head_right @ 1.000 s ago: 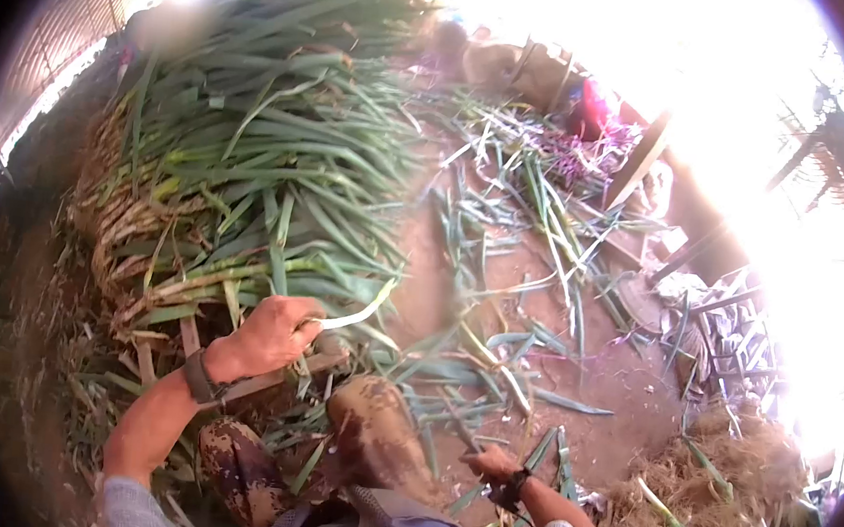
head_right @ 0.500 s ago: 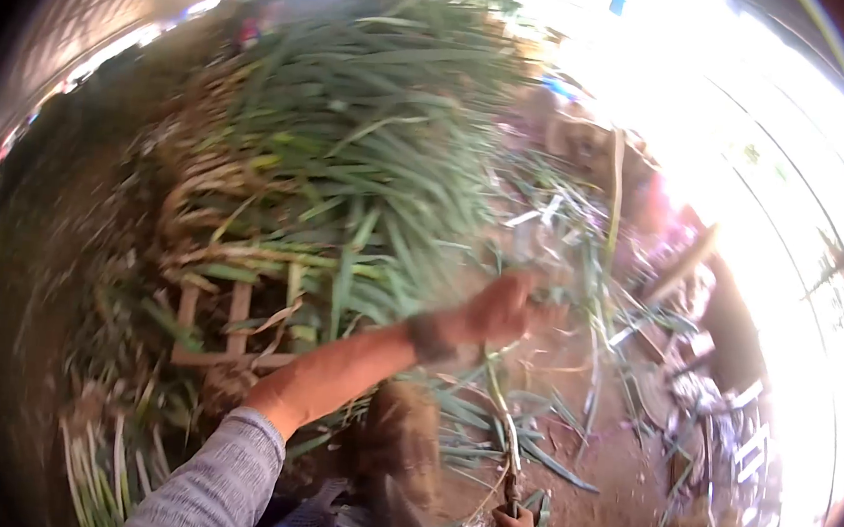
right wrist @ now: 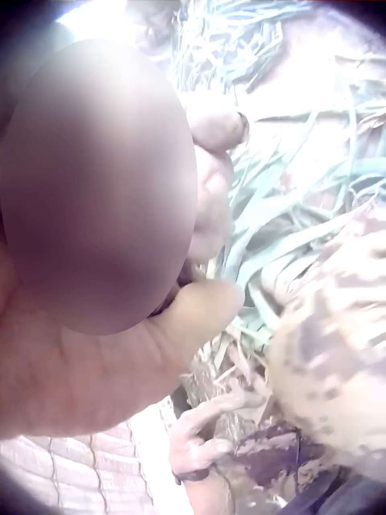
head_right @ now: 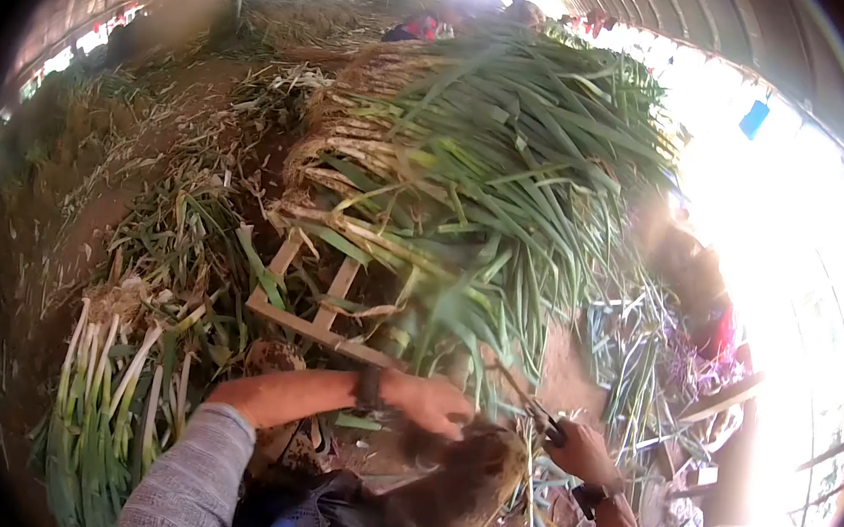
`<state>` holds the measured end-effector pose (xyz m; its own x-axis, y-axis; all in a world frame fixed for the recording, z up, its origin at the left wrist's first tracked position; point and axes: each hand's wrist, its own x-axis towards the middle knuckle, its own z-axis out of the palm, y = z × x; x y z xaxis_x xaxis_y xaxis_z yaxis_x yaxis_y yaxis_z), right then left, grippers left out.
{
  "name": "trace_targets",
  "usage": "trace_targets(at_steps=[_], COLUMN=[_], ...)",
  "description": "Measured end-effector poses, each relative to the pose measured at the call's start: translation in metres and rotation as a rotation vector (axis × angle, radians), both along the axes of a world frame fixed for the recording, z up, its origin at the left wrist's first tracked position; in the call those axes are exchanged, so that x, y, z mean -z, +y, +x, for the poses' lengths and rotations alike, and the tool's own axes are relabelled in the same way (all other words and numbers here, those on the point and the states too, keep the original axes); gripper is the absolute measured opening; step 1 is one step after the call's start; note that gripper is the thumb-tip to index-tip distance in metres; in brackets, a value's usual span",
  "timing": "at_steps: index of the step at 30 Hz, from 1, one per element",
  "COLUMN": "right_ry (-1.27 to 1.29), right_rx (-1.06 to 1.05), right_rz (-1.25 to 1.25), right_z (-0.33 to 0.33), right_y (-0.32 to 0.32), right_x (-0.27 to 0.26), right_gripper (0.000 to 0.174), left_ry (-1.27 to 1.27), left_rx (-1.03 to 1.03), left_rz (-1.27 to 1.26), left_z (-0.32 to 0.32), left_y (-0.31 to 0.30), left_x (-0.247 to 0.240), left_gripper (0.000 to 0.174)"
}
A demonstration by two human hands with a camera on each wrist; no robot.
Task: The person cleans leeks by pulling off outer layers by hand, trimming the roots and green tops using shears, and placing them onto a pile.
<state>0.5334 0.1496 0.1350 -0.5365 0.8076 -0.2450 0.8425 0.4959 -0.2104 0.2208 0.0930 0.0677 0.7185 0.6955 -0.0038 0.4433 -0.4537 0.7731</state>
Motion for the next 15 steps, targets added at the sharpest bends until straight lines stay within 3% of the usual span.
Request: trace_targets(at_steps=[1, 3, 5, 7, 9, 11, 15], right_ry=[0.008, 0.063, 0.045, 0.081, 0.123, 0.057, 0.159], right_rx=[-0.066, -0.174, -0.161, -0.218, -0.253, -0.245, -0.257], right_rz=[0.030, 0.085, 0.074, 0.153, 0.160, 0.151, 0.166], right_z=[-0.018, -0.050, -0.086, -0.118, -0.148, -0.182, -0.227], right_y=[0.015, 0.049, 0.082, 0.120, 0.158, 0.181, 0.223], right_x=[-0.009, -0.022, -0.038, -0.045, -0.047, -0.060, -0.063], right_gripper=[0.029, 0.029, 0.029, 0.029, 0.028, 0.027, 0.029], left_ry=[0.148, -0.071, 0.248, 0.285, 0.368, 0.405, 0.389], left_rx=[0.051, 0.073, -0.159, -0.373, -0.537, -0.691, -0.911], left_rz=[-0.048, 0.183, 0.030, 0.036, 0.075, 0.089, 0.235], left_z=[-0.022, -0.077, -0.117, -0.173, -0.217, -0.272, -0.334], left_y=[0.008, 0.018, 0.022, 0.045, 0.054, 0.086, 0.136], left_x=[-0.009, -0.002, -0.072, -0.070, -0.097, -0.072, -0.076], left_gripper=[0.040, 0.041, 0.040, 0.040, 0.041, 0.043, 0.054])
